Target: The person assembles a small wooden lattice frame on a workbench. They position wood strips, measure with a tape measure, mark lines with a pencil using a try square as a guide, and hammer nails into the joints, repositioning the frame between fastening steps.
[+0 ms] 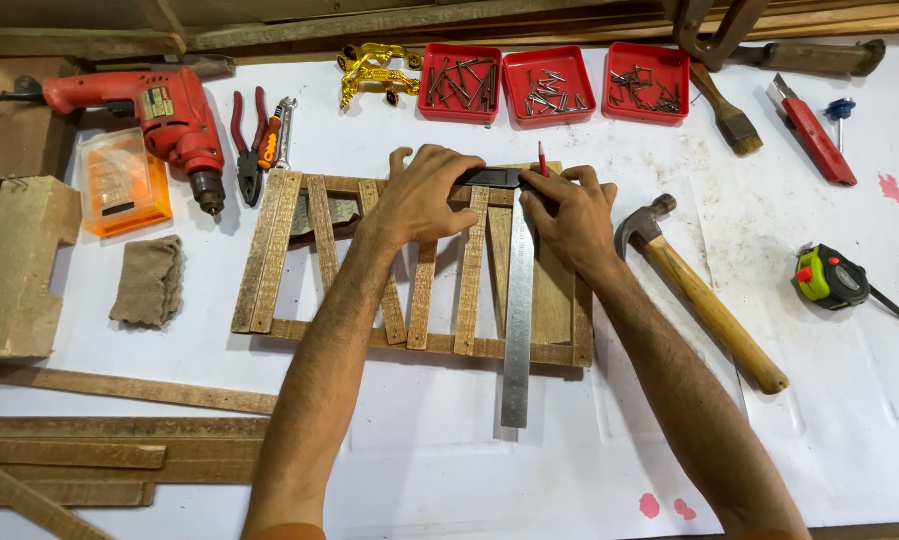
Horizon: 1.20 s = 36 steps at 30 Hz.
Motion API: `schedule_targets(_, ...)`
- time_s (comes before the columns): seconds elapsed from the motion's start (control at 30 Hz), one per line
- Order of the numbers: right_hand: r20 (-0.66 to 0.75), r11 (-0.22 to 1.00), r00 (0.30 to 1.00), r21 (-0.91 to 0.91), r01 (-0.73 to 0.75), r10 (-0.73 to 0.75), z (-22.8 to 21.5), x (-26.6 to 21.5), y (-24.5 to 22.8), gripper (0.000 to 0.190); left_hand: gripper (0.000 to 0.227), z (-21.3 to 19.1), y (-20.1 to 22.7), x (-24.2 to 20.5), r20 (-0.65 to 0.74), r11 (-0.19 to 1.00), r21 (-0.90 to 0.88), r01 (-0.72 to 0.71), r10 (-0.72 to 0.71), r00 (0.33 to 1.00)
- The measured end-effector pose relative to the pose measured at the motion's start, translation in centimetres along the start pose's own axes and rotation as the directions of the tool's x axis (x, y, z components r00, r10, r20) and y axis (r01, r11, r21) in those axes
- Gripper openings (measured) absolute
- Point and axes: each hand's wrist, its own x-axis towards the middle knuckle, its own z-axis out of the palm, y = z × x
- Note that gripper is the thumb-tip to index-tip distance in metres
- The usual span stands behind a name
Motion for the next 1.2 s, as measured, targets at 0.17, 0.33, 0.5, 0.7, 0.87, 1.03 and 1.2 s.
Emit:
schedule_targets(0.17,-0.02,1.0,1.0,0.009,0.002,-0.002,-0.3,-0.1,-0.5,0.035,0.103,0.6,3.4,-0.5,-0.025,0.997,-0.048,0.057,-0.058,0.998)
schedule_targets(0.33,-0.033,1.0,0.999,0.017,-0.002,0.002,-0.4,-0.1,-0.5,0.035,0.129,1.5,4.6,-0.6,0.015,0.979,0.062,0.194,-0.196,0.981)
schedule_targets(0.5,-0.031,1.0,1.0,0.02,0.001,-0.001,-0.4,0.0,-0.4,0.035,0.143,3.4,2.9,-0.5,-0.128,0.986,-0.091,0.139,-0.15,0.98)
schedule_targets(0.7,-0.025,1.0,1.0,0.011,-0.005,0.005,-0.3,-0.1,-0.2,0.035,0.136,3.9,2.4,-0.2,-0.184,0.993,-0.072,0.093,-0.105,0.977)
schedule_targets(0.87,0.024,0.996,0.998,0.052,-0.066,0.064,-1.0,0.1,-0.5,0.046,0.132,3.5,2.9,-0.2,-0.187,0.994,-0.044,0.098,-0.104,0.977)
schedule_targets(1.03,0.001,0.945,0.997,0.317,-0.078,0.082,-3.5,1.2,-0.3,0.064,0.131,3.5,2.8,-0.1,-0.197,0.994,-0.039,0.104,-0.109,0.974)
schedule_targets(1.2,0.165,0.819,0.981,0.545,-0.179,0.104,-2.8,2.8,0.8,0.032,0.131,3.3,3.0,-0.5,-0.194,0.995,-0.055,0.081,-0.09,0.977)
